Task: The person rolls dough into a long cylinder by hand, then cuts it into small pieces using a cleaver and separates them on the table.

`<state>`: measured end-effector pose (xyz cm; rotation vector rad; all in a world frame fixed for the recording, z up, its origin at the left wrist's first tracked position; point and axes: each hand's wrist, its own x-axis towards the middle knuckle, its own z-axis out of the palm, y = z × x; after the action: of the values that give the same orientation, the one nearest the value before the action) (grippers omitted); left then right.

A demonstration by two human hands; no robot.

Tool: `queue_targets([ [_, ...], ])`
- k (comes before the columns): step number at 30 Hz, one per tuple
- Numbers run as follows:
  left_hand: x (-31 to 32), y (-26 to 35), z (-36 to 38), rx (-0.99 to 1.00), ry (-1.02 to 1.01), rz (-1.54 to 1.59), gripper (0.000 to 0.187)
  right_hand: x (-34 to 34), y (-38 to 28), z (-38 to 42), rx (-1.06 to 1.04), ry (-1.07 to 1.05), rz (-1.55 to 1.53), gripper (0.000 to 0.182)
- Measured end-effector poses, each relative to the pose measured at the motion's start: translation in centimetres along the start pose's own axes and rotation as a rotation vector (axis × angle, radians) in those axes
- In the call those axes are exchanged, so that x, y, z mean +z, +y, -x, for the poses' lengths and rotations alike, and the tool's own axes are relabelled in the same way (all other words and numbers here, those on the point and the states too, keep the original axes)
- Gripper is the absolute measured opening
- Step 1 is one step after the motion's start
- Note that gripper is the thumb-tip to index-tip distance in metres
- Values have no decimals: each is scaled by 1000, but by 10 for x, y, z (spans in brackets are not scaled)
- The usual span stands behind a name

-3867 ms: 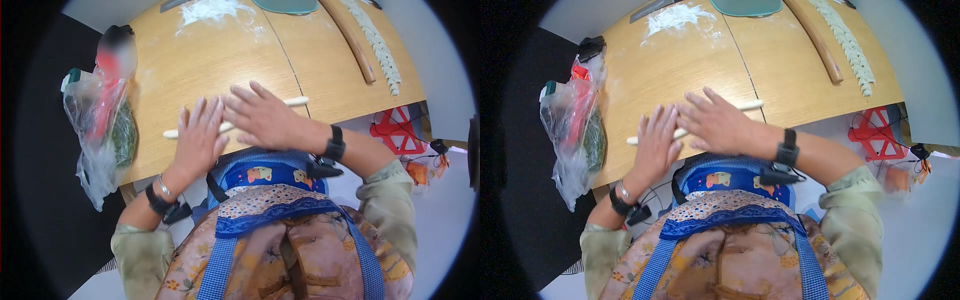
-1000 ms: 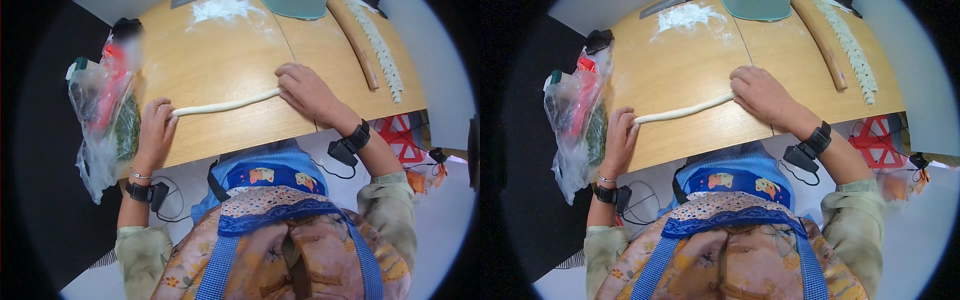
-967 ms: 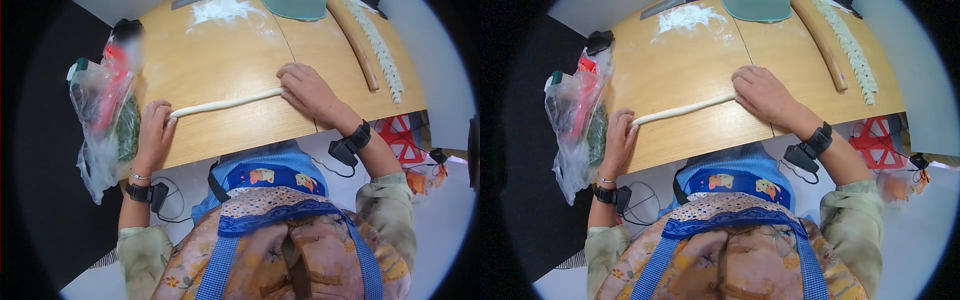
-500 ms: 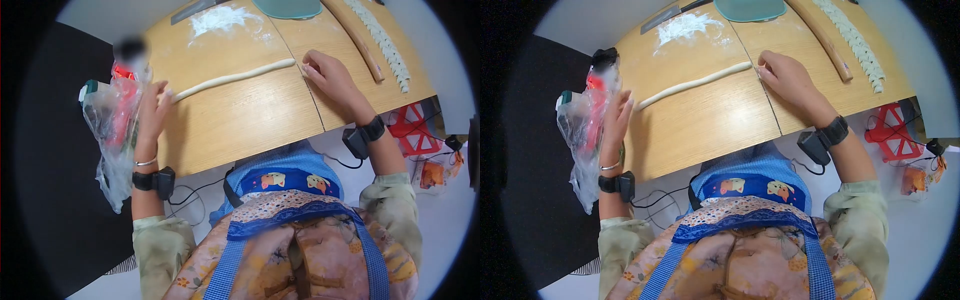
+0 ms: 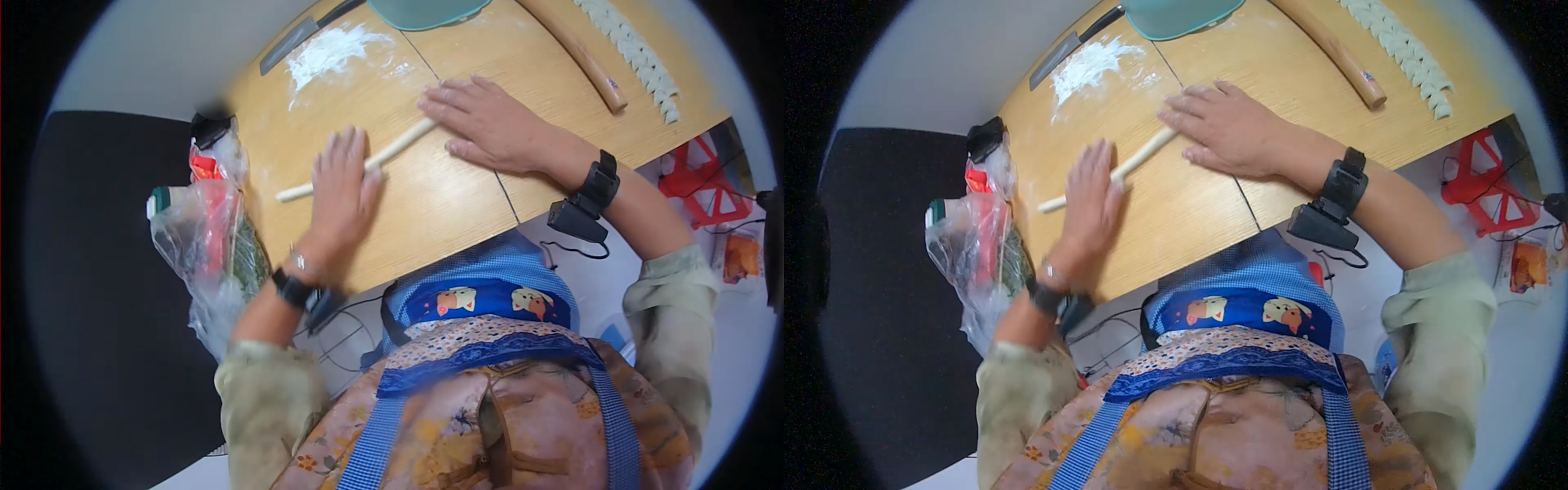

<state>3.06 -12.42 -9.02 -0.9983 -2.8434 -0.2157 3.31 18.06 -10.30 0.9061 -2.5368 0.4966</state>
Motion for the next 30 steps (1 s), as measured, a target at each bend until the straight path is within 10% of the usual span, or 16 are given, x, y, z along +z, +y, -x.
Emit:
queue_targets([
  [4, -22, 7, 30, 36, -242, -10, 61, 7, 6, -7, -30, 43, -97, 50],
  [13, 28, -96, -114, -288, 43, -31, 59, 7, 20, -2, 201, 134, -325, 36],
  [21, -18, 16, 31, -71, -225, -5, 62, 7, 24, -8, 181, 41, -291, 22],
  [30, 35, -111, -116, -224, 83, 50, 58, 8, 25, -7, 121, 148, -252, 22],
])
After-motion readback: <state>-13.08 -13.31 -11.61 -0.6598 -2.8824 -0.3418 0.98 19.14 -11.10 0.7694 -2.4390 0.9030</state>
